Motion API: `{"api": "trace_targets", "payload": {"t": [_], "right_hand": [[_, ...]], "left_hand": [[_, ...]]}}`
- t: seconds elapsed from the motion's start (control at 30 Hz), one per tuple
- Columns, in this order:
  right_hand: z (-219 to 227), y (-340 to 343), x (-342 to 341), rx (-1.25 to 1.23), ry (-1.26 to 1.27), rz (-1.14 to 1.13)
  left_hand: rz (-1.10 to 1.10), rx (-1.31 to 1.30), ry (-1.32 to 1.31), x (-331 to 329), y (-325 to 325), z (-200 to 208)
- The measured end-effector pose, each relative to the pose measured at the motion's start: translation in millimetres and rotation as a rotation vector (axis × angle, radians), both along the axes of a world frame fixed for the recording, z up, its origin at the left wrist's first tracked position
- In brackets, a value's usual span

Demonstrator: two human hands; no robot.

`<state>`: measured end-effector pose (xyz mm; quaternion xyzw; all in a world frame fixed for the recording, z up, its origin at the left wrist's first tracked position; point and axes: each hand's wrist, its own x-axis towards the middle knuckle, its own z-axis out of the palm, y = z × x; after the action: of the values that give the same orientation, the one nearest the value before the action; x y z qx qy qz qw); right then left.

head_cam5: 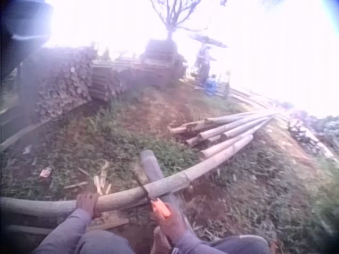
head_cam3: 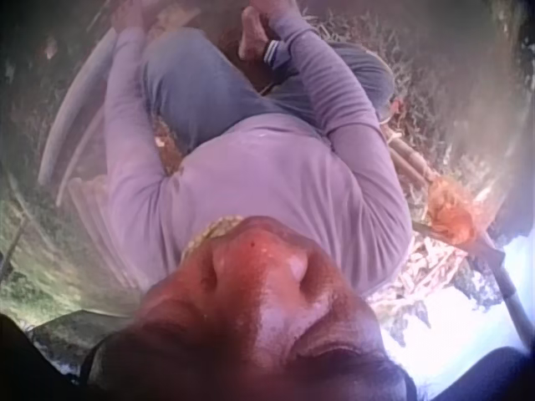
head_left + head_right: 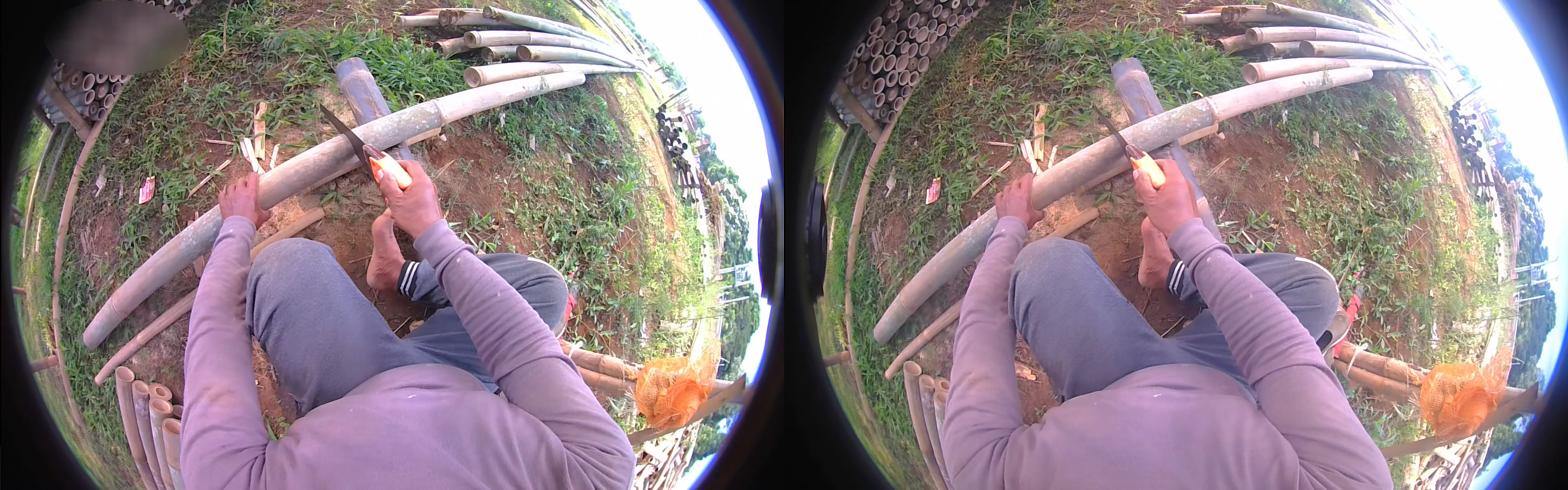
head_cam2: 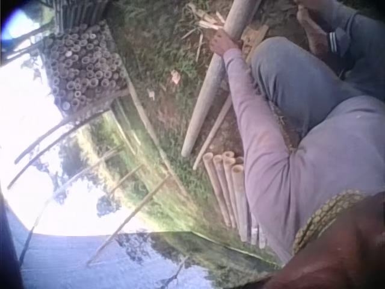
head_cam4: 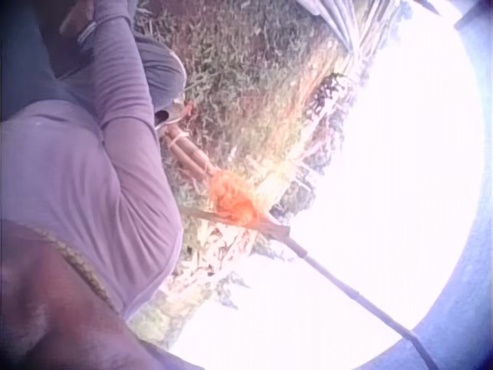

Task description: The person sits on the ground and uses a hand saw to cut long bamboo poles into shorter sections. After each cut, the person places the cut piece aside and repositions the remaining pole to continue cutting.

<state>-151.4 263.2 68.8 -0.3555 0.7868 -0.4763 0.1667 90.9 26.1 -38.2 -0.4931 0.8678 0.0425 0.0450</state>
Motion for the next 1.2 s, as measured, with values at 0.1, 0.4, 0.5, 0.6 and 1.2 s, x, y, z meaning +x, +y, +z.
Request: {"api": "trace_targets", "payload": {"t": [0.1,0.4,0.5,0.6,1.2], "right_hand": [[7.6,0.0,0.9,0.012,-0.063,0.077],[-19.7,14.3,-6.2,-0.112,-0.081,0.111],[-7.0,-3.4,-1.6,-0.117,0.158,0.088],[14.4,21.5,-0.4,-0.083,0.251,0.104],[28.8,87.7,9.7,-0.001,-0.054,0.070]], "left_hand": [[0.033,0.037,-0.018,13.1,-9.7,-5.7],[0.013,0.109,-0.021,1.2,-10.7,7.1],[0.012,0.111,-0.022,0.9,-11.8,12.0],[-0.021,0.090,-0.024,-0.1,-10.1,13.8],[0.001,0.098,0.008,14.0,-9.8,4.8]]}}
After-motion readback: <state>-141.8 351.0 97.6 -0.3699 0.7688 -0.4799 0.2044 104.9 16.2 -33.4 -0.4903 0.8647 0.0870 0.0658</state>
